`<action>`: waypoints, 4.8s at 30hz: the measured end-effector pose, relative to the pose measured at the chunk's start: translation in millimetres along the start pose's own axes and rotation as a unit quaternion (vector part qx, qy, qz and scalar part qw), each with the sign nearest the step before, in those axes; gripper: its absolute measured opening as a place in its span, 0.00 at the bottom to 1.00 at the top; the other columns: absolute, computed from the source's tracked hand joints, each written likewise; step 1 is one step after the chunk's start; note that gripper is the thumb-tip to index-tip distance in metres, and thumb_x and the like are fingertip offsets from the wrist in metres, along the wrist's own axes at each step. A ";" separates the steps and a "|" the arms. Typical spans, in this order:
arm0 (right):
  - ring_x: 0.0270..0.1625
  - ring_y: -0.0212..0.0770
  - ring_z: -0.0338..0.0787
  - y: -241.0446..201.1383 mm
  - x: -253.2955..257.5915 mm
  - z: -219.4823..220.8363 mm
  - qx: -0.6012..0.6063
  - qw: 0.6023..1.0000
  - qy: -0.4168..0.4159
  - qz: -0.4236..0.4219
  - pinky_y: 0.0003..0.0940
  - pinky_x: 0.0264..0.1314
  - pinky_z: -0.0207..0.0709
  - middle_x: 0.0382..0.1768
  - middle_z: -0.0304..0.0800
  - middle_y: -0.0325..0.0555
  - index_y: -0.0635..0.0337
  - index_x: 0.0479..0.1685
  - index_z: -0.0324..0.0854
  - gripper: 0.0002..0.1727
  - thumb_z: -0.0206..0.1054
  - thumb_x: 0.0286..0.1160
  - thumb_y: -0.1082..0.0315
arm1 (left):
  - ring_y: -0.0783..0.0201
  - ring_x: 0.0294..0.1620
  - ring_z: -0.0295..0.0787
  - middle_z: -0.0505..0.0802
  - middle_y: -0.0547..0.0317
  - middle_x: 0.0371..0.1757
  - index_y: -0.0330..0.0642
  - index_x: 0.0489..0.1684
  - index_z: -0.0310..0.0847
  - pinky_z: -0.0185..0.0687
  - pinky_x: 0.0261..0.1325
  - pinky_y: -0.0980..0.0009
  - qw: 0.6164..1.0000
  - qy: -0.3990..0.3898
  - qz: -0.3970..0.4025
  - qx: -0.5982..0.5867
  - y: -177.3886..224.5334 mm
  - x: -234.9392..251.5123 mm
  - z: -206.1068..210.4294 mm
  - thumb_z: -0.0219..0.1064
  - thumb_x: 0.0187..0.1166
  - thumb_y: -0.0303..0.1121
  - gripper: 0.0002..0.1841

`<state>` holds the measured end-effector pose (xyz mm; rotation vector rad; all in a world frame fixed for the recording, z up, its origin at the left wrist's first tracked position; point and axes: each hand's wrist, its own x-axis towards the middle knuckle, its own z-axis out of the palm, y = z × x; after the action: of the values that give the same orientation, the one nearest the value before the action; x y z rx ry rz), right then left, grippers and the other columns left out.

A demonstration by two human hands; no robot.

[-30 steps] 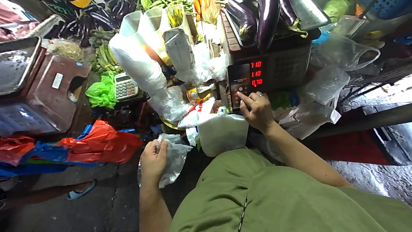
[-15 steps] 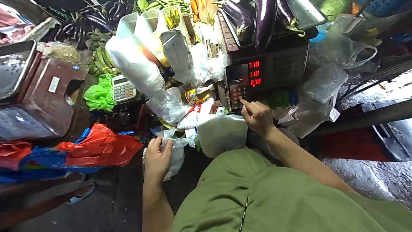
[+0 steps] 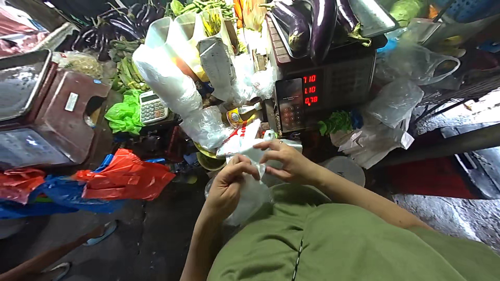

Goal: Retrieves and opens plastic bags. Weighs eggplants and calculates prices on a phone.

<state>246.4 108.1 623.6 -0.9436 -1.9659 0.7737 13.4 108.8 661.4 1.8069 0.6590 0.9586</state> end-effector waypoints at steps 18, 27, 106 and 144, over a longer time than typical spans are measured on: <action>0.47 0.30 0.86 -16.7 -23.1 -40.7 0.158 0.978 -0.014 0.136 0.29 0.54 0.82 0.47 0.90 0.42 0.60 0.67 0.84 0.23 0.71 0.69 0.74 | 0.33 0.65 0.87 0.76 0.34 0.81 0.33 0.60 0.87 0.84 0.61 0.36 0.832 0.073 -0.335 0.437 -23.9 -32.5 -16.0 0.67 0.66 0.17 0.20; 0.37 0.36 0.85 13.1 -37.9 -60.5 -0.104 0.974 0.002 0.202 0.36 0.43 0.83 0.46 0.89 0.46 0.52 0.54 0.94 0.16 0.73 0.77 0.53 | 0.43 0.50 0.88 0.86 0.38 0.62 0.45 0.75 0.81 0.85 0.49 0.41 0.880 -0.007 -0.275 0.387 2.2 -55.8 -48.4 0.77 0.58 0.26 0.36; 0.58 0.40 0.92 -32.2 64.6 24.1 0.146 0.981 0.110 -0.069 0.41 0.60 0.91 0.59 0.86 0.51 0.65 0.79 0.58 0.45 0.83 0.62 0.69 | 0.76 0.35 0.88 0.94 0.61 0.56 0.48 0.78 0.78 0.86 0.36 0.80 0.962 0.199 -0.170 -0.072 67.4 35.6 -43.4 0.57 0.81 0.18 0.27; 0.58 0.57 0.91 -12.2 28.7 -21.6 -0.047 0.926 -0.368 0.074 0.66 0.62 0.78 0.53 0.92 0.56 0.51 0.76 0.78 0.36 0.72 0.73 0.40 | 0.82 0.31 0.75 0.84 0.62 0.70 0.51 0.76 0.69 0.71 0.30 0.84 0.988 -0.069 0.019 -0.135 141.4 24.3 -17.7 0.57 0.85 0.29 0.21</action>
<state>249.4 129.1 655.0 -0.9446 -2.6095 1.2650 15.4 79.6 803.0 1.6323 0.3903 0.8922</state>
